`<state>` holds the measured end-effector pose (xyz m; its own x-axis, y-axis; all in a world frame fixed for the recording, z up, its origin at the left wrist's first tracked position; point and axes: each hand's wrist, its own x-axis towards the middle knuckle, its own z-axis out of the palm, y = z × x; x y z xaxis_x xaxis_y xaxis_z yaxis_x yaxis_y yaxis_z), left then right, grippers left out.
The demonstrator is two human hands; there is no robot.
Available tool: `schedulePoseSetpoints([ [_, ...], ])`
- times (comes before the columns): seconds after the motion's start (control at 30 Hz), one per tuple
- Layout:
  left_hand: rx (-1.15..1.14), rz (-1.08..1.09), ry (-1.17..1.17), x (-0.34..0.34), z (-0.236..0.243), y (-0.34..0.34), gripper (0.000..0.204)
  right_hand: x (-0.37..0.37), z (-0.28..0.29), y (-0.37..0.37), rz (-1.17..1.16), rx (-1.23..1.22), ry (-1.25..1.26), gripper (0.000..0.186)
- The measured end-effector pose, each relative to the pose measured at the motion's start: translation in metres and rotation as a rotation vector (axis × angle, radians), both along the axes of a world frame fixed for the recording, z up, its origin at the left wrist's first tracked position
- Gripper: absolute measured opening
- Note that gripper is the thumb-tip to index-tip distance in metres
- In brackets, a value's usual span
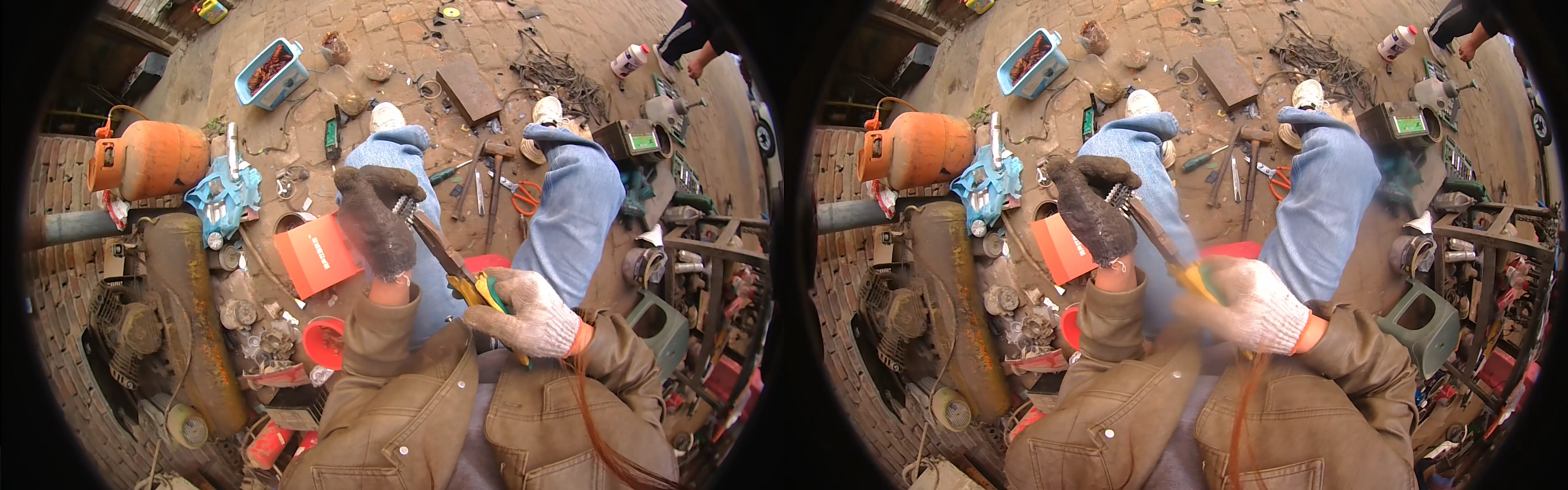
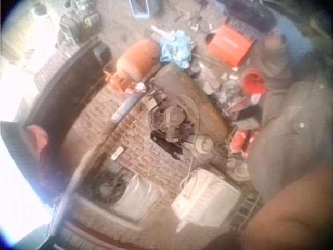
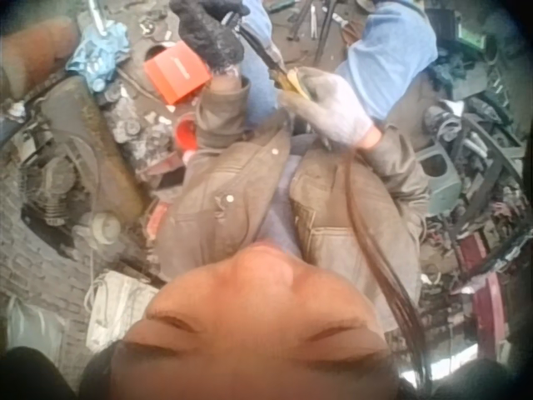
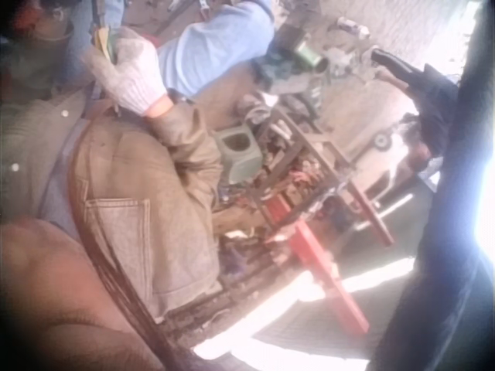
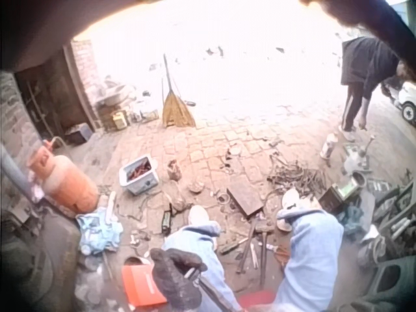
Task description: The person uses a small metal file to smooth a small metal component held in their left hand. They then switch to using pliers to grip and adjust the same component. The work is performed while seated on a low stool in a cluttered workshop environment.
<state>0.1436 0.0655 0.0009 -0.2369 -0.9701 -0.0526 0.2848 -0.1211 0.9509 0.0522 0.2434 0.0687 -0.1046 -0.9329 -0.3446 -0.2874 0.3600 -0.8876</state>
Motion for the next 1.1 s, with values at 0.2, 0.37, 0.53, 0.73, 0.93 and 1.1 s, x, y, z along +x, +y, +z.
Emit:
schedulePoseSetpoints([
  [0.2, -0.010, 0.072, 0.012, -0.005, -0.002, 0.005, 0.073, 0.007, 0.000, 0.000, -0.092, 0.006, -0.212, 0.031],
  [0.37, -0.052, 0.152, -0.007, -0.006, 0.000, 0.007, 0.071, 0.011, -0.002, 0.000, -0.252, 0.279, -0.643, 0.033],
  [0.53, 0.023, 0.160, 0.102, -0.006, -0.001, 0.003, 0.070, 0.016, -0.008, 0.000, -0.128, 0.027, -0.351, 0.032],
  [0.73, 0.000, 0.147, 0.047, -0.012, -0.006, 0.005, 0.069, 0.011, -0.009, 0.002, -0.063, -0.004, -0.264, 0.033],
  [0.93, 0.111, -0.015, 0.098, -0.009, -0.008, 0.002, 0.067, 0.014, -0.001, 0.002, -0.145, 0.135, -0.474, 0.032],
  [1.1, 0.006, 0.032, 0.155, -0.016, -0.010, -0.002, 0.068, 0.015, 0.001, 0.003, -0.139, 0.189, -0.477, 0.033],
])
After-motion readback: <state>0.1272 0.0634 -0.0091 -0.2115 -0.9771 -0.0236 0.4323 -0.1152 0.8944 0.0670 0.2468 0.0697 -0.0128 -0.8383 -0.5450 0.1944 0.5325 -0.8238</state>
